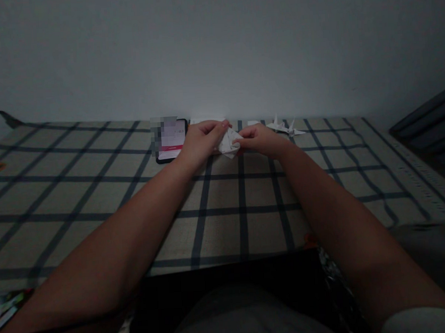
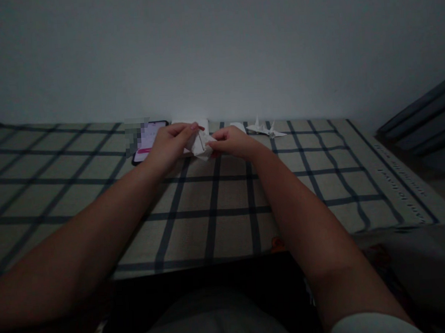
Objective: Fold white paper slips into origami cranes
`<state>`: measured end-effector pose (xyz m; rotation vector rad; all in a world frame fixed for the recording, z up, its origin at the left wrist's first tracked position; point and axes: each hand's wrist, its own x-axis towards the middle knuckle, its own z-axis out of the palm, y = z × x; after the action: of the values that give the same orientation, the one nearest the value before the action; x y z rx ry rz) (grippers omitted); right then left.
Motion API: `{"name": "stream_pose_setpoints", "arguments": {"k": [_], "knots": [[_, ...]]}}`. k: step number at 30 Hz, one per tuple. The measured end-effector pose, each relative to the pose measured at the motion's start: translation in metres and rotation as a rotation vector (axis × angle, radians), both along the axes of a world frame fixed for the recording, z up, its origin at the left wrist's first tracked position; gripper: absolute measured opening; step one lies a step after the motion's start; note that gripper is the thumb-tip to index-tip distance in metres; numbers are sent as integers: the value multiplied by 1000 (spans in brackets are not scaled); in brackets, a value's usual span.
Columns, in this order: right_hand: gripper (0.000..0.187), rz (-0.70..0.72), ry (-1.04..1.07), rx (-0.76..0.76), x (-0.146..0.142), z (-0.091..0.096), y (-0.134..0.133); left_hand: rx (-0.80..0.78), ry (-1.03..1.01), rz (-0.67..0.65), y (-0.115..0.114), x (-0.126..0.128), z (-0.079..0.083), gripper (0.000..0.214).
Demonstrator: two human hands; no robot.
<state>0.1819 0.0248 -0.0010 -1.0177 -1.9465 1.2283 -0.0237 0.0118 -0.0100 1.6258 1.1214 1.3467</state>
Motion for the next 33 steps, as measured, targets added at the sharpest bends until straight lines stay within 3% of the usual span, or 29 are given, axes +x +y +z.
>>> {"name": "stream_pose_setpoints", "arguments": {"k": [9, 23, 33], "knots": [[21, -31, 78, 1, 3, -7, 7, -35, 111, -40, -3, -4, 4, 22], [23, -37, 237, -154, -3, -8, 6, 128, 220, -4, -4, -5, 3, 26], [40, -45, 93, 14, 0, -2, 2, 125, 233, -26, -6, -4, 4, 27]]}}
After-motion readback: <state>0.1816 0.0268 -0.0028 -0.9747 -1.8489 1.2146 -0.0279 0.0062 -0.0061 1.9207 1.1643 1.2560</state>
